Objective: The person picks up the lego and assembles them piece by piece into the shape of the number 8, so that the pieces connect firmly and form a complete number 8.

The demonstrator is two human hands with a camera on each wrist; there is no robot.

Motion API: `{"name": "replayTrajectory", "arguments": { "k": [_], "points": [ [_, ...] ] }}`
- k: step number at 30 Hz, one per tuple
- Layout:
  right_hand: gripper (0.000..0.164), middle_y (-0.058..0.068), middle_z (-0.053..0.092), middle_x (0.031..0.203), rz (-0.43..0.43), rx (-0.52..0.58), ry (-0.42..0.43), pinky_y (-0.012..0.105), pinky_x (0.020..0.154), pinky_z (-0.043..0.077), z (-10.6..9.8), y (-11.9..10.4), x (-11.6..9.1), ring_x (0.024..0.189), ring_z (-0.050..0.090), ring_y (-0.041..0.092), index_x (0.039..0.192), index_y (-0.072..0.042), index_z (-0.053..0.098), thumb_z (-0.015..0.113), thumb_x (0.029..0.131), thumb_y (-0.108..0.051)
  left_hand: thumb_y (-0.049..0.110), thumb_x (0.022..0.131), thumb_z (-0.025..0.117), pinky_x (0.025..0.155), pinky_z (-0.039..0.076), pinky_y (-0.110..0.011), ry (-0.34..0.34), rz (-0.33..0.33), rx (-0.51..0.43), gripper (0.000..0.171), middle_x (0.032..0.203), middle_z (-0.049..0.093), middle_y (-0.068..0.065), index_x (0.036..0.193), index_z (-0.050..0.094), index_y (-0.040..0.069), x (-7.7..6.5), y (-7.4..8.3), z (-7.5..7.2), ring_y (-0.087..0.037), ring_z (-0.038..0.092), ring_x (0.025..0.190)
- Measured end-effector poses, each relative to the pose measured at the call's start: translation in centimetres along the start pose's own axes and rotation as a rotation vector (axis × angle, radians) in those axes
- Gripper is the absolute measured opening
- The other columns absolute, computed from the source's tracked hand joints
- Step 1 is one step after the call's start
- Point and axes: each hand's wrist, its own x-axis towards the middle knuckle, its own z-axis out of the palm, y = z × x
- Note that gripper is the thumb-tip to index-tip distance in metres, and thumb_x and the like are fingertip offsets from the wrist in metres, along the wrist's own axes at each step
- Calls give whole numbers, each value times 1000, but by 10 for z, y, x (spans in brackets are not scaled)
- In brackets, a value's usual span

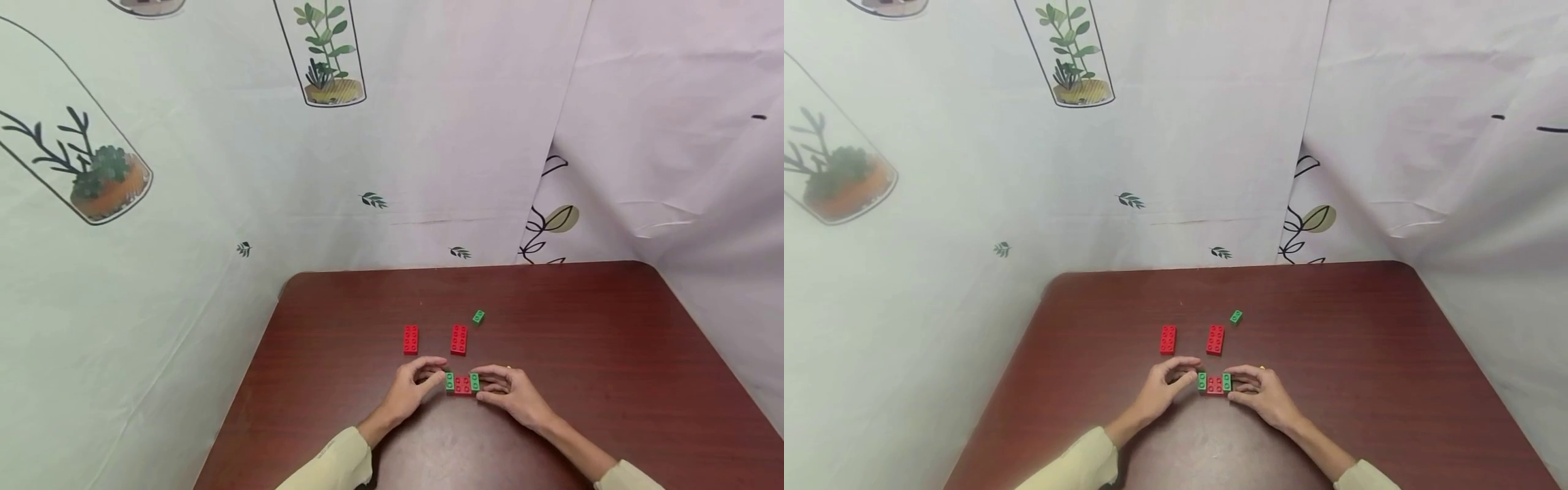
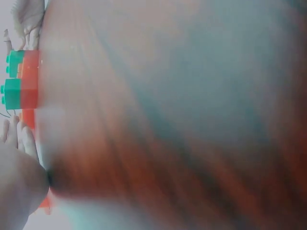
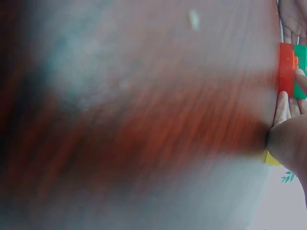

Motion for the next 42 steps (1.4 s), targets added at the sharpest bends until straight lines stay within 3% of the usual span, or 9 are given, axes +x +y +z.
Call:
{"name": "replayTrajectory", "arguments": {
  "k": [6, 13, 18, 23, 27, 31, 42],
  "points": [
    [44, 33, 65, 133, 4, -11, 5, 28, 87, 60, 1, 0, 0, 106, 74, 26, 135, 12, 63, 78, 96, -2, 13, 102, 74, 94, 57, -30, 134, 65, 7, 30, 121, 75, -15, 129, 72, 1, 4, 4, -3, -21, 72, 106],
    [44, 32, 65, 134, 17, -19, 6, 28, 86, 60, 0, -2, 0, 105, 74, 25, 136, 10, 64, 78, 96, -3, 0, 94, 80, 91, 58, -46, 394, 168, 107, 37, 120, 75, -17, 129, 71, 0, 14, 7, -8, -32, 70, 105],
    [44, 32, 65, 135, 20, -15, 6, 28, 85, 61, 0, -2, 0, 104, 74, 24, 136, 10, 64, 78, 96, -3, 12, 92, 86, 88, 58, -43, 534, 100, 213, 51, 123, 70, -15, 138, 66, 7, 17, 7, -12, -31, 67, 106],
    [44, 32, 65, 134, 16, -19, 8, 28, 85, 61, 0, -1, 0, 103, 74, 23, 135, 10, 64, 78, 96, -2, 17, 90, 89, 100, 53, -45, 619, -2, 286, 63, 132, 66, -12, 144, 59, 3, 19, 6, -11, -30, 63, 118],
    [43, 32, 65, 134, 18, -19, 7, 28, 85, 61, 1, -1, -1, 103, 74, 22, 135, 10, 64, 78, 96, -2, 19, 87, 91, 106, 46, -51, 663, -76, 346, 67, 134, 67, -9, 143, 59, 3, 19, 6, -10, -30, 61, 123],
    [43, 33, 64, 135, 19, -8, 3, 28, 84, 61, 1, -1, 0, 103, 74, 23, 135, 11, 64, 78, 96, -1, 20, 85, 92, 108, 40, -56, 664, -129, 387, 65, 130, 68, -10, 140, 60, 2, 20, 5, -7, -31, 60, 121],
    [44, 34, 64, 134, 4, -6, -3, 29, 85, 61, 1, 0, 0, 103, 75, 24, 136, 12, 63, 77, 96, -1, 21, 80, 95, 105, 39, -55, 683, -159, 520, 63, 124, 71, -9, 132, 65, 3, 24, -3, -1, -32, 61, 114]
  ]
}}
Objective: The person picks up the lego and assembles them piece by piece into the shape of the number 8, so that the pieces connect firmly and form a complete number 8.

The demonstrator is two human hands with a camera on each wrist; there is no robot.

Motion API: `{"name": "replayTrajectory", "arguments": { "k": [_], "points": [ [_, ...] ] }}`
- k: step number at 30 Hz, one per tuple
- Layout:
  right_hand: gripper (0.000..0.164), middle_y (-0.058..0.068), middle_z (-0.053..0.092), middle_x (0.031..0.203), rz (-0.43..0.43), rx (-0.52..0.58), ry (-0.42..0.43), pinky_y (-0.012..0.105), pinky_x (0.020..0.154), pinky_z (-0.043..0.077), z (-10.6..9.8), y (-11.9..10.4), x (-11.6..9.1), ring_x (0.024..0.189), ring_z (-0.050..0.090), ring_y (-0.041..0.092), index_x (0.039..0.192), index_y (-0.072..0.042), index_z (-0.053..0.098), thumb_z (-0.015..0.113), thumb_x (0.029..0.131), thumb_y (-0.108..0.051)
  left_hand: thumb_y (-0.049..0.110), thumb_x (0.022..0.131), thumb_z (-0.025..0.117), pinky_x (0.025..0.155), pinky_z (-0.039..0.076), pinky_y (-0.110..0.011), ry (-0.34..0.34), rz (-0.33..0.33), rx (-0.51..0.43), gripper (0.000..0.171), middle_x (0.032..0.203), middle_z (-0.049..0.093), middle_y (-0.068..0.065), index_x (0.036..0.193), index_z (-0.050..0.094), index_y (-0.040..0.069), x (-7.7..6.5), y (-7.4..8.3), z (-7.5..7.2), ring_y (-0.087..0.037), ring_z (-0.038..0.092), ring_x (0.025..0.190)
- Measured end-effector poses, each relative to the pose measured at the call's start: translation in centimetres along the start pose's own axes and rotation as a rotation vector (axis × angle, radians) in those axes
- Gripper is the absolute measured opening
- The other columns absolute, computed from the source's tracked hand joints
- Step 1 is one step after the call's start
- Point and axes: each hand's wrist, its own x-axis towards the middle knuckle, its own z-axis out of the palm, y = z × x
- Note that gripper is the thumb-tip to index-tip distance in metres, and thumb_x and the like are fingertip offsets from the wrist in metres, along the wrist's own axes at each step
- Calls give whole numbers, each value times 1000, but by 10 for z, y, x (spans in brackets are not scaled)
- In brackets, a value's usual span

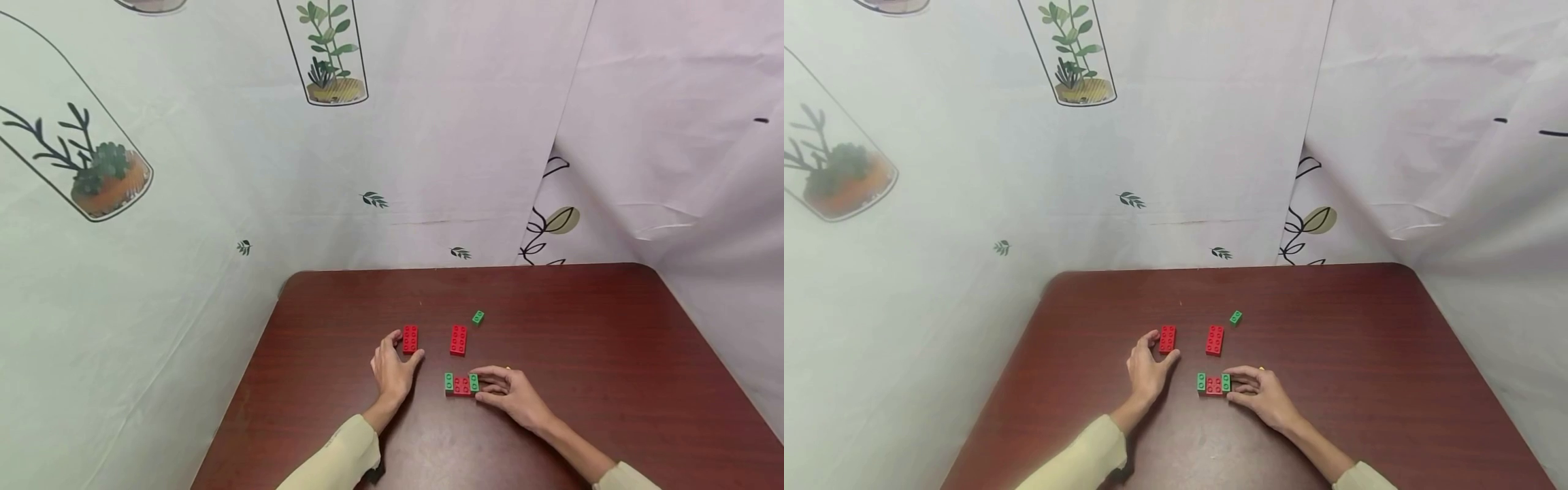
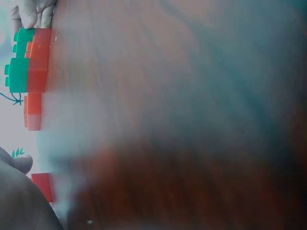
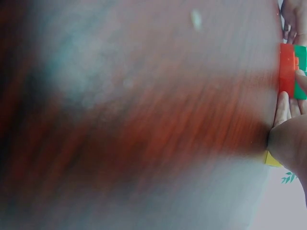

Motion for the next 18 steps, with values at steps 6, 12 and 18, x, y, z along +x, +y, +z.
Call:
{"name": "replayTrajectory", "arguments": {
  "k": [6, 12, 18],
  "points": [
    [44, 33, 65, 133, -6, -10, 1, 29, 85, 61, 0, 0, 0, 102, 75, 23, 135, 12, 63, 77, 96, -1, 21, 79, 96, 105, 39, -54, 9, 15, 36, 62, 123, 72, -8, 130, 67, 5, 0, -1, 2, -32, 61, 112],
    [43, 33, 66, 132, -7, -21, 3, 29, 84, 61, 0, -1, -1, 102, 75, 22, 135, 11, 64, 77, 96, -2, 18, 79, 95, 103, 39, -53, 11, 14, 40, 58, 121, 72, -7, 129, 68, 6, 1, 1, 1, -32, 62, 111],
    [42, 33, 65, 133, -14, -18, -3, 28, 85, 61, 0, 0, -1, 102, 74, 21, 135, 11, 64, 77, 97, -2, 15, 82, 93, 104, 39, -53, 1, 4, 19, 54, 121, 73, -7, 129, 68, 6, 2, 0, 1, -32, 62, 112]
  ]
}}
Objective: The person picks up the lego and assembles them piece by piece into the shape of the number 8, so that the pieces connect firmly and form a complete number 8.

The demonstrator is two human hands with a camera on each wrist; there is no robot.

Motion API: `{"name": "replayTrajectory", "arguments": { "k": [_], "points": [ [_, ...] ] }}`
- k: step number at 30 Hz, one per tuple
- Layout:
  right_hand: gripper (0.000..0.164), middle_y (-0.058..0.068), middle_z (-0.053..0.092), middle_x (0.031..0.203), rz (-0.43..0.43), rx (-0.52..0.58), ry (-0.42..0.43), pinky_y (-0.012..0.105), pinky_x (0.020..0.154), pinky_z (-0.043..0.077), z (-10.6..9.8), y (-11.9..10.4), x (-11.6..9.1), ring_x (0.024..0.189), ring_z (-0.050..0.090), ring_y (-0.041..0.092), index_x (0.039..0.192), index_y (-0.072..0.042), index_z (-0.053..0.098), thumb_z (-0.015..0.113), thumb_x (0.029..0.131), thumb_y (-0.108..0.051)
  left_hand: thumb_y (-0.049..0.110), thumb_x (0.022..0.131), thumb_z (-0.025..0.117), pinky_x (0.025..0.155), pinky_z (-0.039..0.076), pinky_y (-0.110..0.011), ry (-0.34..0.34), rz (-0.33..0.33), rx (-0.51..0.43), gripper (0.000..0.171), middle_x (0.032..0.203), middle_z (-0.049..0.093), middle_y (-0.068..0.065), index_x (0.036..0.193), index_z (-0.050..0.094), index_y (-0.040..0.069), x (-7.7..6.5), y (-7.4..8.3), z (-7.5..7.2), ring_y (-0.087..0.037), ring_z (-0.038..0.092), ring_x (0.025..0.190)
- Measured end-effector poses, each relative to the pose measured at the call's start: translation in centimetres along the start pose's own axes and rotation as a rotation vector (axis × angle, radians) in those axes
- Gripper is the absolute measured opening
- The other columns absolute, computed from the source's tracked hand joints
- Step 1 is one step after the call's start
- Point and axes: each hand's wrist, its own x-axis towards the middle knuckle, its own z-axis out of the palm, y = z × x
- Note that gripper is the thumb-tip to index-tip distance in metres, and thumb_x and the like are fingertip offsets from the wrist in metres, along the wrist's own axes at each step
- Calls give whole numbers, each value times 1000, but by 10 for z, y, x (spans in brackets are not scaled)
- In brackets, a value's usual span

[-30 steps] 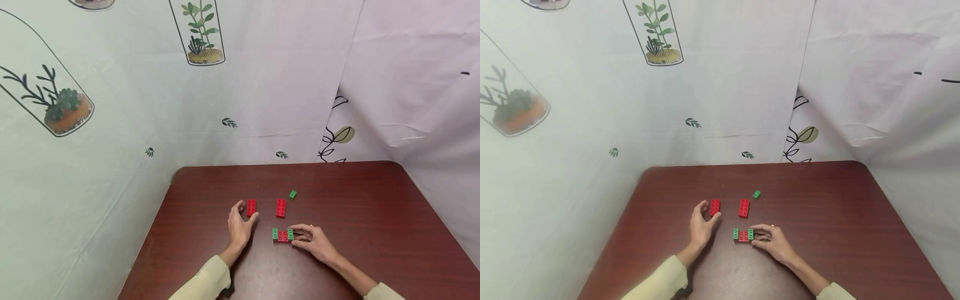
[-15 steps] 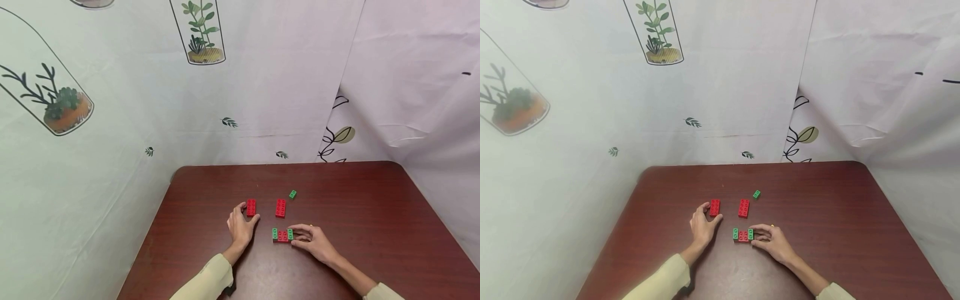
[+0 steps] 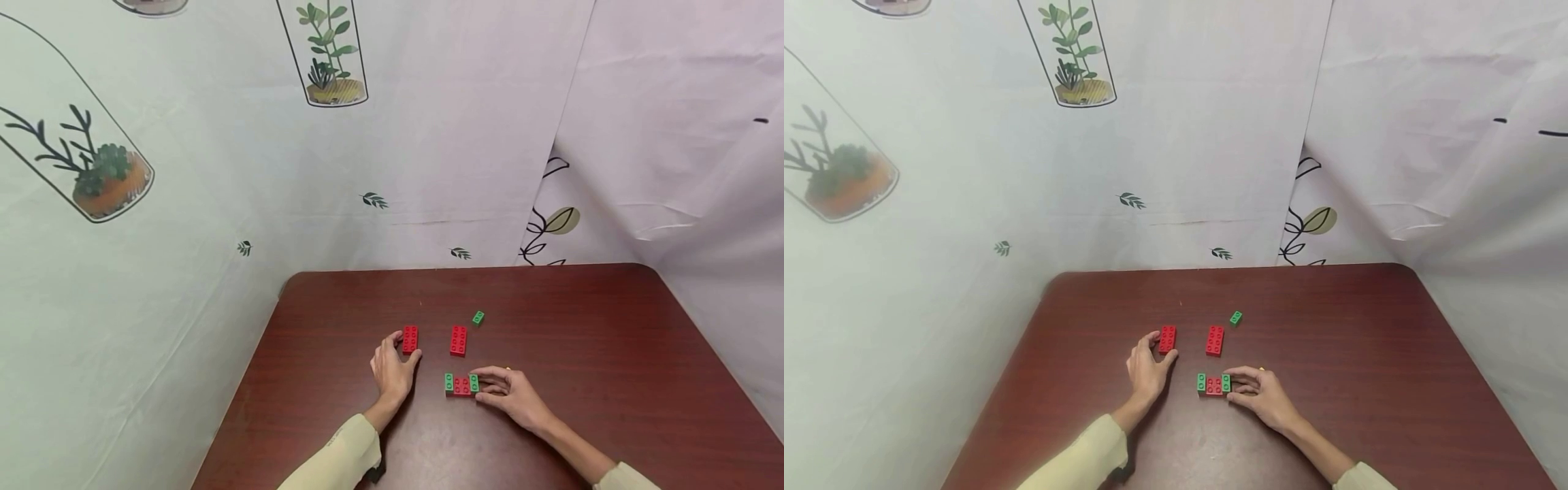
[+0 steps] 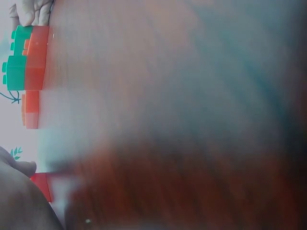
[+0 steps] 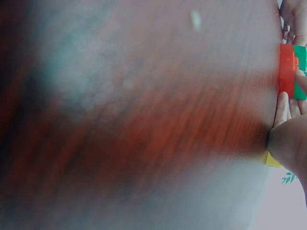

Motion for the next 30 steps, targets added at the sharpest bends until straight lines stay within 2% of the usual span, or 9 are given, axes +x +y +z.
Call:
{"name": "replayTrajectory", "arguments": {
  "k": [7, 15, 19, 25, 30],
  "points": [
    [42, 33, 65, 133, -3, -1, 5, 29, 83, 61, 1, -1, -1, 100, 75, 19, 134, 11, 64, 77, 96, -2, 16, 82, 93, 101, 41, -53, -7, 20, 19, 49, 118, 75, -8, 125, 72, 7, 1, -2, -3, -31, 64, 109],
    [42, 34, 64, 134, 1, 23, 2, 27, 83, 61, 1, 0, 0, 101, 75, 21, 134, 11, 64, 77, 96, -1, 16, 82, 93, 100, 41, -52, -45, 20, -30, 42, 109, 77, -6, 120, 77, 9, 3, -4, -10, -30, 66, 105],
    [42, 34, 64, 134, -1, 21, 3, 28, 84, 61, 1, 0, -1, 101, 75, 21, 134, 11, 64, 77, 96, -1, 18, 83, 93, 100, 42, -51, -56, 7, -52, 41, 107, 77, -5, 120, 78, 10, 4, -4, -13, -29, 67, 103],
    [43, 34, 64, 133, -8, 18, 3, 28, 85, 61, 1, 0, -1, 102, 75, 22, 134, 12, 64, 77, 96, -1, 23, 86, 91, 93, 49, -50, -66, -35, -66, 40, 106, 77, 0, 123, 78, 15, 5, -7, -15, -26, 66, 103],
    [42, 34, 65, 132, -15, 14, 2, 28, 85, 61, 1, 0, -1, 102, 75, 22, 135, 12, 64, 77, 96, 0, 25, 89, 89, 93, 50, -50, -81, -32, -109, 38, 108, 77, 1, 125, 78, 18, 6, -6, -20, -24, 67, 104]
  ]
}}
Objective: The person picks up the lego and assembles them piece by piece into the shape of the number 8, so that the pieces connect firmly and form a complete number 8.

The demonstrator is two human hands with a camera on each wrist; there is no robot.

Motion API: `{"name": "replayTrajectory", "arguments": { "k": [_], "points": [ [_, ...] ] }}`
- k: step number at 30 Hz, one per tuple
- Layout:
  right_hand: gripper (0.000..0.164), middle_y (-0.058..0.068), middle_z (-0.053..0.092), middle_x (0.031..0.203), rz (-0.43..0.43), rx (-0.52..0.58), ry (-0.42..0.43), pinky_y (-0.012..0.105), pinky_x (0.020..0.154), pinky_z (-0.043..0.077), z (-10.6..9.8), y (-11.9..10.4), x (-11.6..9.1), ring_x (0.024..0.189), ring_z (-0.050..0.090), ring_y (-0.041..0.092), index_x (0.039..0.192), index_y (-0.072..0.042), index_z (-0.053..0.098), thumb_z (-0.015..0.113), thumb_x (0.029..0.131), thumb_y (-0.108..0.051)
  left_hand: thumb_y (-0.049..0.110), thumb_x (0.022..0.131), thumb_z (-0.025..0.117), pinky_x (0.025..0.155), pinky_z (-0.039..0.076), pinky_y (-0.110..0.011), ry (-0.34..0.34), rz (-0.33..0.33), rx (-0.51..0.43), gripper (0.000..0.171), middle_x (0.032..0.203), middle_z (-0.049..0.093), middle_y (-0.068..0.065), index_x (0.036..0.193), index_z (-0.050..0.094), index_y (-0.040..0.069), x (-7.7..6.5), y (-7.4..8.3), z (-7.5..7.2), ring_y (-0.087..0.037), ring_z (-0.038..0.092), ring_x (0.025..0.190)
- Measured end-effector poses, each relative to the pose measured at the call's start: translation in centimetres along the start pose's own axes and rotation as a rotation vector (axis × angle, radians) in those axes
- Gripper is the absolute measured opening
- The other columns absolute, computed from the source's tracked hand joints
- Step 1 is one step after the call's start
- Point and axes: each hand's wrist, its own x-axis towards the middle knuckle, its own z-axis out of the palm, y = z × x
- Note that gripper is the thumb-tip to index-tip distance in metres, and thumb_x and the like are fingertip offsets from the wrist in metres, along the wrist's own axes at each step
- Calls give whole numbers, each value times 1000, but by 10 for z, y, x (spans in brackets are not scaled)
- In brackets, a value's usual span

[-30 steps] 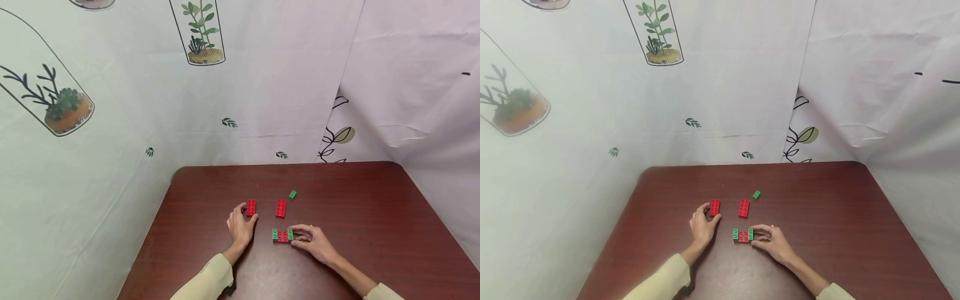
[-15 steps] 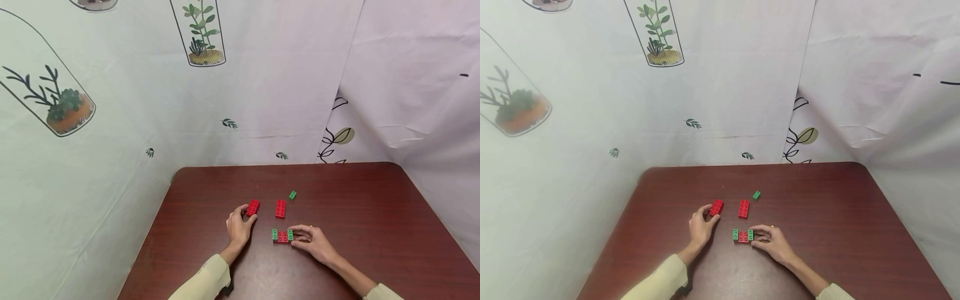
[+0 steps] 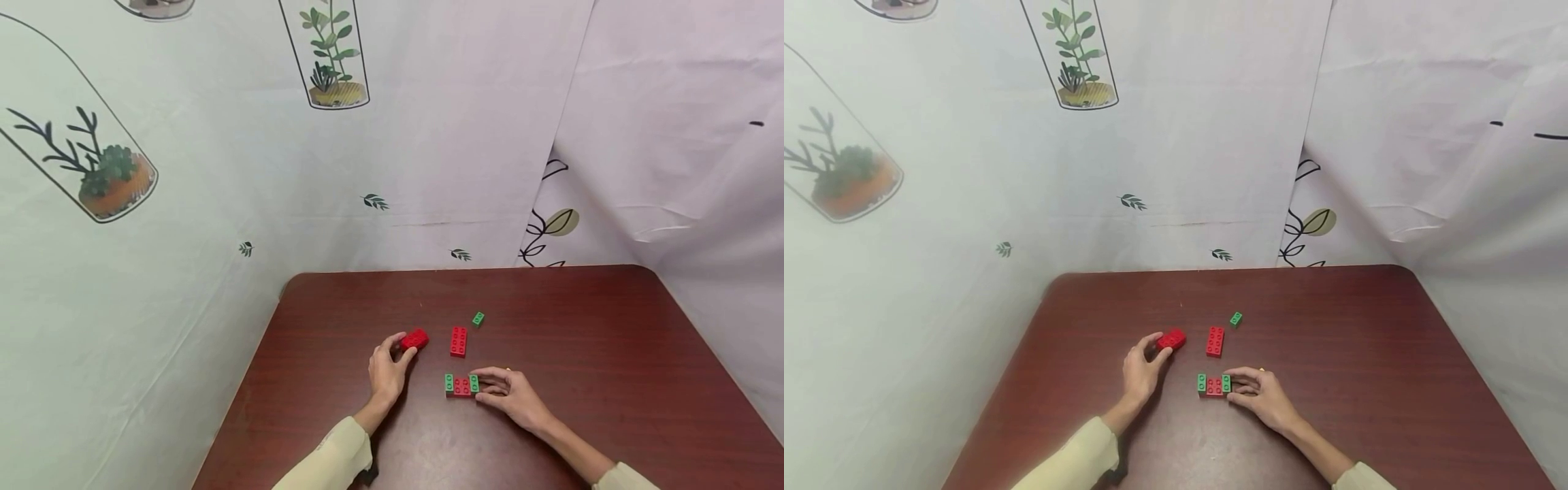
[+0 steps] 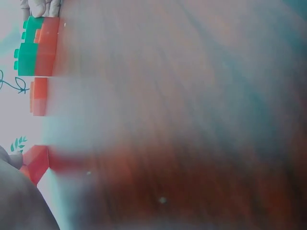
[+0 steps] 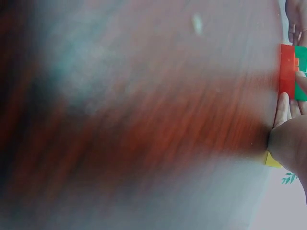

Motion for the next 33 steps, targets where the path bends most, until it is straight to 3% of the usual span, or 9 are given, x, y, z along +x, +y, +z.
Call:
{"name": "replayTrajectory", "arguments": {
  "k": [8, 15, 24, 33],
  "points": [
    [42, 34, 65, 132, 2, 5, -2, 28, 85, 61, 0, 0, 0, 102, 75, 20, 135, 12, 63, 77, 96, 0, 27, 90, 88, 98, 52, -50, -25, 4, -89, 37, 111, 77, 4, 126, 79, 21, 1, 7, -7, -22, 72, 109],
    [44, 35, 64, 133, 18, 18, 0, 28, 85, 61, -1, -1, 0, 102, 74, 21, 136, 13, 63, 77, 96, 0, 22, 88, 90, 99, 55, -49, -56, 58, -248, 40, 111, 78, 3, 126, 79, 13, -1, 13, -10, -20, 74, 109],
    [45, 34, 65, 132, 35, 21, 4, 28, 85, 61, 1, -1, -1, 104, 75, 23, 136, 13, 62, 77, 96, -1, 14, 90, 87, 101, 56, -50, -192, 43, -499, 35, 118, 78, -4, 124, 78, 9, -15, 23, -7, -23, 71, 110],
    [44, 34, 65, 132, 21, 18, 6, 28, 85, 61, 1, -2, 0, 104, 74, 24, 136, 13, 62, 76, 97, -1, 7, 94, 82, 95, 56, -28, -341, 47, -594, 33, 120, 77, -11, 126, 76, 5, -30, 28, 0, -17, 71, 106]
  ]
}}
